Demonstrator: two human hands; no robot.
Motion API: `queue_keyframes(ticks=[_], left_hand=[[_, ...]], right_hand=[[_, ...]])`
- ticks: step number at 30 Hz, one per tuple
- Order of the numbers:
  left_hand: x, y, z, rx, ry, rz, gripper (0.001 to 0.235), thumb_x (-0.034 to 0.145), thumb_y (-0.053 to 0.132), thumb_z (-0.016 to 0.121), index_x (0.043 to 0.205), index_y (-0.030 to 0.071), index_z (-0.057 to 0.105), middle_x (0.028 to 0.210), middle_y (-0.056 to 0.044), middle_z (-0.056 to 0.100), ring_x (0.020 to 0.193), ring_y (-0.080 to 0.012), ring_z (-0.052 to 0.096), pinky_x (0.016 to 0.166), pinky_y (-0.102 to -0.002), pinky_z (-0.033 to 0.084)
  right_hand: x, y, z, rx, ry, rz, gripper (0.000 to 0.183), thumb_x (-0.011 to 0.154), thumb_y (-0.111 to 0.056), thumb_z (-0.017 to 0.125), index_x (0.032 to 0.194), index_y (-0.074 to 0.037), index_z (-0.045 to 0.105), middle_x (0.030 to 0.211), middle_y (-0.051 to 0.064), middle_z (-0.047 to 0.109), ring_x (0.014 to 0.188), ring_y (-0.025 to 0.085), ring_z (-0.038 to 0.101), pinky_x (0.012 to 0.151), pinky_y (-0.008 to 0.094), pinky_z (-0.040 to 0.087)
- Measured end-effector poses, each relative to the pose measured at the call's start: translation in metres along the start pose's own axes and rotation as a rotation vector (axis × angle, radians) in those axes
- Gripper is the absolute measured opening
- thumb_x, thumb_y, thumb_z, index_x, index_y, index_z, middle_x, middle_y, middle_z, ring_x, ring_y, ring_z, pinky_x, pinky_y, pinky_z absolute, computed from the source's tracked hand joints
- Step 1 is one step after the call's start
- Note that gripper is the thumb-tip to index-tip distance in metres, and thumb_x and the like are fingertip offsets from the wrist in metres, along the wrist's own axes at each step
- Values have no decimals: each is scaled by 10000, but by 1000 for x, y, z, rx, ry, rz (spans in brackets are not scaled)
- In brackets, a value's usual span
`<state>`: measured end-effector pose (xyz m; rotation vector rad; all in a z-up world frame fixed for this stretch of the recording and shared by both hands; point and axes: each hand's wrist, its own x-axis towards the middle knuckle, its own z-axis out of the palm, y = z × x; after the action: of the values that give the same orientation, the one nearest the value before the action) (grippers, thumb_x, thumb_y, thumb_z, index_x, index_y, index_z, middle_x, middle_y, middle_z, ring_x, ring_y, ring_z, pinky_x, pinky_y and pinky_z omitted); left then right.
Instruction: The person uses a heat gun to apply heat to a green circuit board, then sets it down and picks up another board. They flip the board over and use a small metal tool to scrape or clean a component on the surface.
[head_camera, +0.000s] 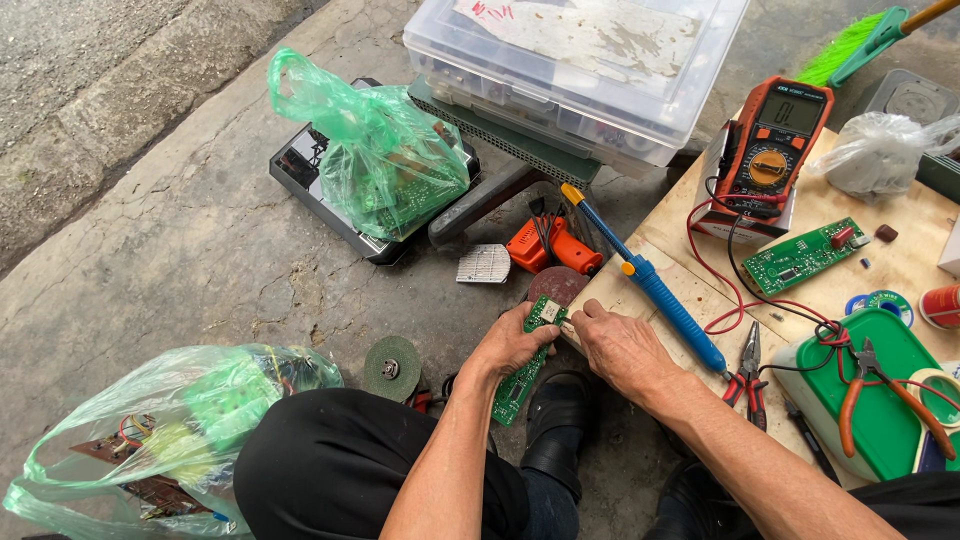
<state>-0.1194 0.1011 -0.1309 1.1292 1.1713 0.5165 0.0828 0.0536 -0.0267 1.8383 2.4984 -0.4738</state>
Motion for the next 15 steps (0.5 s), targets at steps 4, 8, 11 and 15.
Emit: queue_keyframes(ticks=[4,8,11,15], left_hand=[[5,-7,-2,-57,-17,-21,315,971,198,794,1239,56,709,771,-151,806,610,-197,760,549,-277,585],[2,-3,-1,-130,-29,-28,340,965,179,810,1253,41,693,771,-169,805,598,-201,760,529,-281,597],[-4,-3,-1,-179,-40,-41,368,963,177,822,1266,29,676,773,-175,801,594,-196,755,523,-279,600],[2,-9,1,-177,-48,-50,342,976,189,820,1241,35,669,777,-171,800,594,-184,748,524,-262,593]], right_hand=[[1,3,2,35,-5,12,157,1075,-182,500,1010,-141,637,1043,118,647,888,464,783,699,615,641],[4,12,13,95,8,38,193,1106,-264,480,1022,-154,615,1081,109,638,870,507,763,679,648,627],[1,10,11,114,-9,59,205,1106,-277,475,1023,-155,618,1095,104,642,868,519,762,691,650,625],[0,5,1,132,-31,51,194,1093,-239,479,1024,-135,627,1094,135,644,918,539,759,720,683,616]])
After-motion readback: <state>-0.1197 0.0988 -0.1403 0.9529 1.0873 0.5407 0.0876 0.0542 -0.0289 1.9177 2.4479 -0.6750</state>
